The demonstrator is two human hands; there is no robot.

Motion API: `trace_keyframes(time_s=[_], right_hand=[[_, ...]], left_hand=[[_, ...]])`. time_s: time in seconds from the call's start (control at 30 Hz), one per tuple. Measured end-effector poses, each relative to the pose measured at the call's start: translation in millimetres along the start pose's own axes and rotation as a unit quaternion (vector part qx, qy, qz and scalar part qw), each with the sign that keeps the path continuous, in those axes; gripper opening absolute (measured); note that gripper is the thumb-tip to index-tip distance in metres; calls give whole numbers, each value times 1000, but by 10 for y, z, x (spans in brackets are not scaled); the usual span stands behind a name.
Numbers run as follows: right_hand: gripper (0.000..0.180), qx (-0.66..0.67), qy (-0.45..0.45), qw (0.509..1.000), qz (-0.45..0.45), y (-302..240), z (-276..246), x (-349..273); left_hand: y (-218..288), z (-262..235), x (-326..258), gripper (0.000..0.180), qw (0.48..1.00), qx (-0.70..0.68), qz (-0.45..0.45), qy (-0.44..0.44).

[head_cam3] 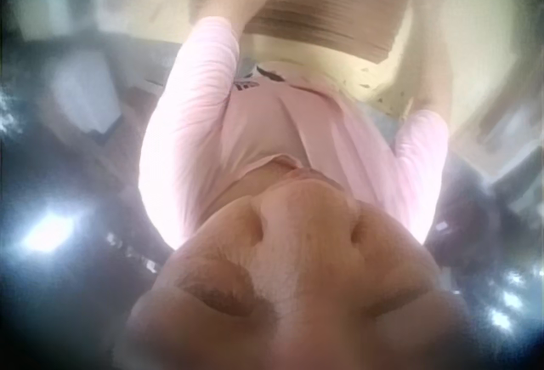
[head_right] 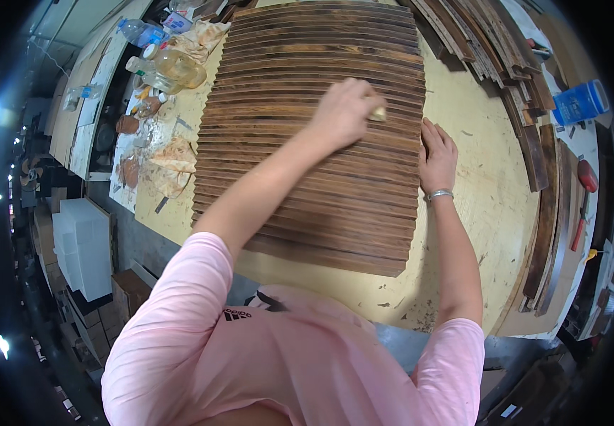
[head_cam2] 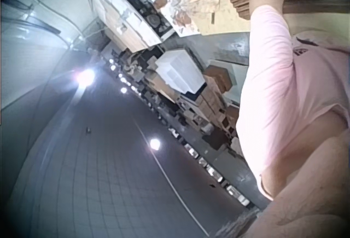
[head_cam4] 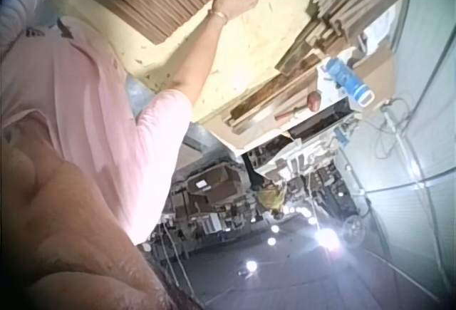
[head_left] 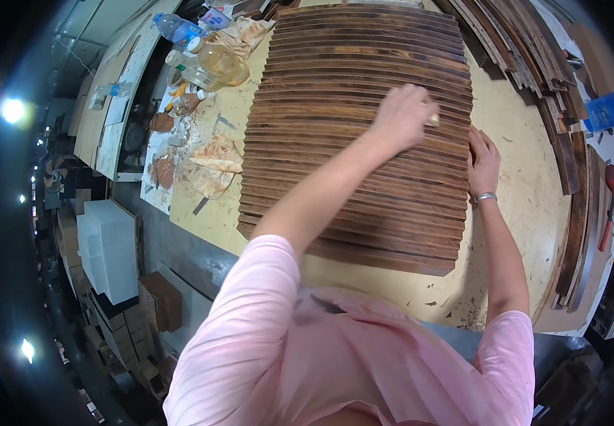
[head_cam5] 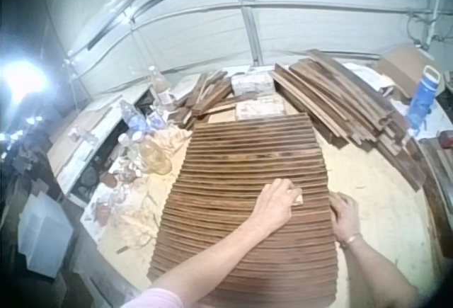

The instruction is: The person wipes down a slatted wooden panel with a cloth and a wooden block, handling a separate wooden slat and applying a substance to its surface.

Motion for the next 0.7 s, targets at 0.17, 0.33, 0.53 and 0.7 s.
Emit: trace_keyframes(time_s=[0.17,0.33,0.53,0.7], right_hand=[[43,-11,27,1000,-1,-96,-39,-8],[47,-12,19,1000,3,-19,26,-22],[55,11,44,999,-19,2,-38,5],[54,-21,3,1000,-14,-143,-21,13]], left_hand=[[-1082,-964,-872,36,988,124,-87,22],[-1572,-1418,-1287,30,962,183,-183,87],[-7,-447,-107,33,996,-31,19,84],[569,109,214,33,995,-72,65,23]])
Point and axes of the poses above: each hand's wrist, its own x-axis towards the middle knuckle, its own z-axis out of the palm, y = z × x, the point moved 7 cm from there along x, towards the middle knuckle, and after that the axes turned 1 degree about x, right-handed, at the moved point
